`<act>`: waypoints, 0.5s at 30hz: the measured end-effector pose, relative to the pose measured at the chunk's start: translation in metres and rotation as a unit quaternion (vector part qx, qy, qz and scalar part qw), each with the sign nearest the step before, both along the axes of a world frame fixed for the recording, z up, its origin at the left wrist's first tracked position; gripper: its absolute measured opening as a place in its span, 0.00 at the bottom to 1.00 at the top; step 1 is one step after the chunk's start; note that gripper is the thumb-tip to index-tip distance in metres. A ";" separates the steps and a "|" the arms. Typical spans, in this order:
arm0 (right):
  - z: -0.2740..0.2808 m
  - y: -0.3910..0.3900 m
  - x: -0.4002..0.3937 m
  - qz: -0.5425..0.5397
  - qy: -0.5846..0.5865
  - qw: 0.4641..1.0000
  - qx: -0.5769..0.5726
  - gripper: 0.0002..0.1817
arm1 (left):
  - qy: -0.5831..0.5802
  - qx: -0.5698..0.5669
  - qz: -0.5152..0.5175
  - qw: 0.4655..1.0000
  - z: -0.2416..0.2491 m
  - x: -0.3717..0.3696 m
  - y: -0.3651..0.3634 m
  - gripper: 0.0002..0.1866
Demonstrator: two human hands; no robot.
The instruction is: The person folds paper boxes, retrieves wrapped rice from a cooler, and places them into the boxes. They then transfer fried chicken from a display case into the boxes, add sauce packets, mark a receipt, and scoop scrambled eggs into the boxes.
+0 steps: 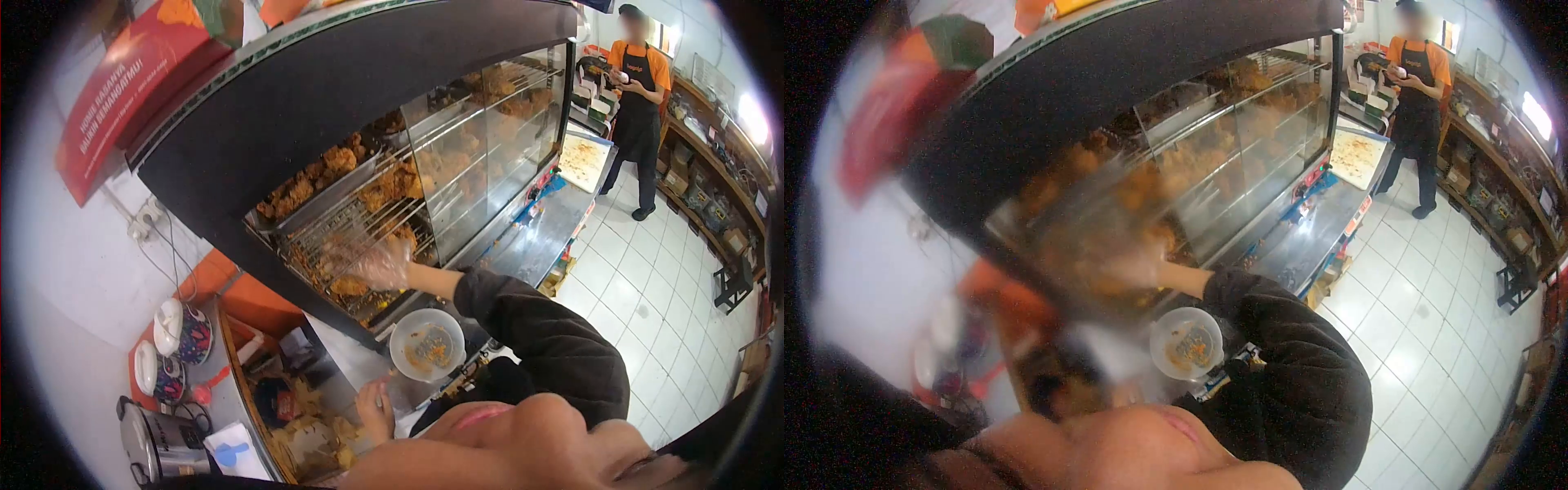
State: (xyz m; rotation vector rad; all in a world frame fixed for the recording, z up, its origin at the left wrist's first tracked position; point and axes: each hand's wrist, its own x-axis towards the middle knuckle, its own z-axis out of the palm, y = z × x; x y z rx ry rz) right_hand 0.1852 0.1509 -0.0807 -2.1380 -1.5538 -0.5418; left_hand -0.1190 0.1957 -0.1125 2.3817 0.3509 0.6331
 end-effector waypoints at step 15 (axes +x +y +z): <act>0.047 -0.347 -0.088 -0.082 0.236 0.936 0.248 0.33 | -0.065 -0.233 -0.225 0.944 0.009 0.126 -0.121 0.09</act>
